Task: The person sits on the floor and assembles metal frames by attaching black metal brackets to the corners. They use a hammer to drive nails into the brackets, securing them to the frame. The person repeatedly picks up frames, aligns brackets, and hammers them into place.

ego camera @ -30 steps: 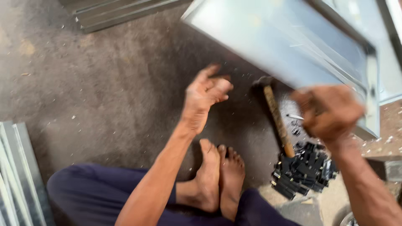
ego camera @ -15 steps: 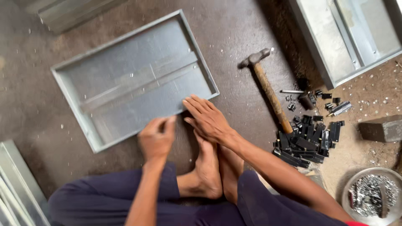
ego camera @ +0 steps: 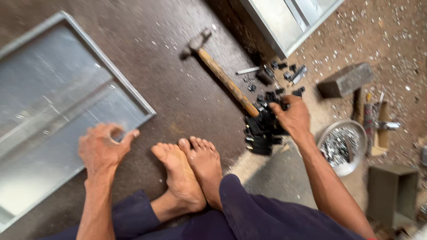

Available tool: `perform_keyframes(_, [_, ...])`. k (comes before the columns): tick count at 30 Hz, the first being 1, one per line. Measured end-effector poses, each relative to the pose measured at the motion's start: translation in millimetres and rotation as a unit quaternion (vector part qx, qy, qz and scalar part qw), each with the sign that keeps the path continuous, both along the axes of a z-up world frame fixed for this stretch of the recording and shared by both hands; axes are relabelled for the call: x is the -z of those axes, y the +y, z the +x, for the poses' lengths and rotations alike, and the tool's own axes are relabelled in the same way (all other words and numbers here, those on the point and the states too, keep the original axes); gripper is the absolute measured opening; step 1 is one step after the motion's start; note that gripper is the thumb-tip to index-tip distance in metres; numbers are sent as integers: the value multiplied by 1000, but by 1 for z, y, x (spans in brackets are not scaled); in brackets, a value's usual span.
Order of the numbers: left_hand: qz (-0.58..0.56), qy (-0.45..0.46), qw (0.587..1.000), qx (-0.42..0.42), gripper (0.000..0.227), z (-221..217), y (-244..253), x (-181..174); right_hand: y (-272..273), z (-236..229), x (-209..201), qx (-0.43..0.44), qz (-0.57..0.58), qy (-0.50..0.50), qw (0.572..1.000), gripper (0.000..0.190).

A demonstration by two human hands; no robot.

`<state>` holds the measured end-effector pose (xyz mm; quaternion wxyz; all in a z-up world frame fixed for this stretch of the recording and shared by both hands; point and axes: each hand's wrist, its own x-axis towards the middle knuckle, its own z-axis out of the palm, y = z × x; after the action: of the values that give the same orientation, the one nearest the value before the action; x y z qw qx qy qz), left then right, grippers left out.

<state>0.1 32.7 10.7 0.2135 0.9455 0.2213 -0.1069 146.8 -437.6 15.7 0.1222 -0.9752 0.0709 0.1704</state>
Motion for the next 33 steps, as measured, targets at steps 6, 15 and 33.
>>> perform_keyframes(6, [-310,-67,943,-104,18,27,-92,-26,-9,-19,11,-20,133,-20,991,49])
perform_keyframes(15, [-488,-217,843,62,52,61,-205,-14,61,-40,-25,-98,303,-80,944,21])
perform_keyframes(33, [-126,53,991,12,59,126,-119,38,53,39,57,-169,131,-175,961,9])
